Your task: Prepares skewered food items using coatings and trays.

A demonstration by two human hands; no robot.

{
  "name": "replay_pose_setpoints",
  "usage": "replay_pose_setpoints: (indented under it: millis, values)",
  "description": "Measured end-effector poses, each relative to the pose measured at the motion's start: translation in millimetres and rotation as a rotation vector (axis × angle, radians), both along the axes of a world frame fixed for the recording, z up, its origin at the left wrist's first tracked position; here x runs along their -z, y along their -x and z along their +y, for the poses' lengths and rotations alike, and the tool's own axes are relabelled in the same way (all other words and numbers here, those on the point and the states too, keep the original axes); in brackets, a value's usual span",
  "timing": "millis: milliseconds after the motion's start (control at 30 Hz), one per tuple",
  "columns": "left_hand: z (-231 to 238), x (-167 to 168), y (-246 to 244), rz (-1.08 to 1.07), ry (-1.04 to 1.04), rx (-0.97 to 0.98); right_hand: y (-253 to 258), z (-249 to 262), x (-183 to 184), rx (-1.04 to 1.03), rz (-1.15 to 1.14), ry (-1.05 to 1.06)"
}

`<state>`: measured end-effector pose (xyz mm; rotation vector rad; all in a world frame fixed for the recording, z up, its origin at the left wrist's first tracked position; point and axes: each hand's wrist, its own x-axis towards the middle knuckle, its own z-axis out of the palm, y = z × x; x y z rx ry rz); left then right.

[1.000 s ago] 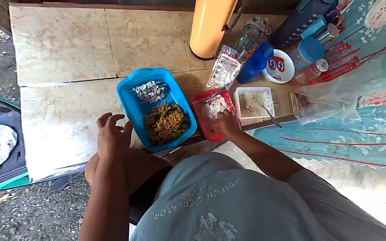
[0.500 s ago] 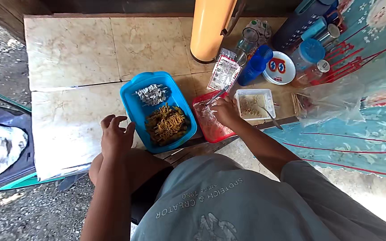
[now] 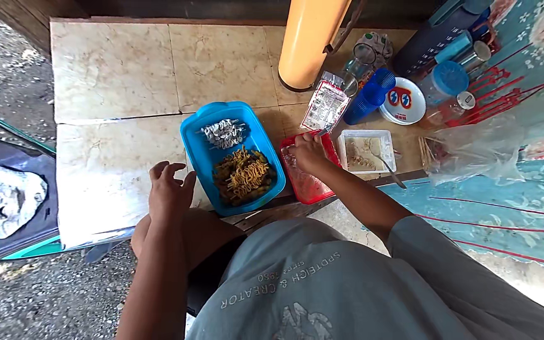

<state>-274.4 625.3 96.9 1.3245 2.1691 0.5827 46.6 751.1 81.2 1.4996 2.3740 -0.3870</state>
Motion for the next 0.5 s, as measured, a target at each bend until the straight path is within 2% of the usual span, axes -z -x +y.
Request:
replay_pose_setpoints:
  millis: [167,333,500]
  values:
    - [-1,-1,0,-0.011,-0.011,0.004,6,-2,-7,0.008,-0.018,0.05]
    - [-2,-1,1,-0.009,-0.015,-0.008,-12,-5,-23,-0.067,0.071,-0.082]
    - [-1,1,6,-0.024,-0.021,0.015,-60,-18,-48,-0.219,0.161,-0.245]
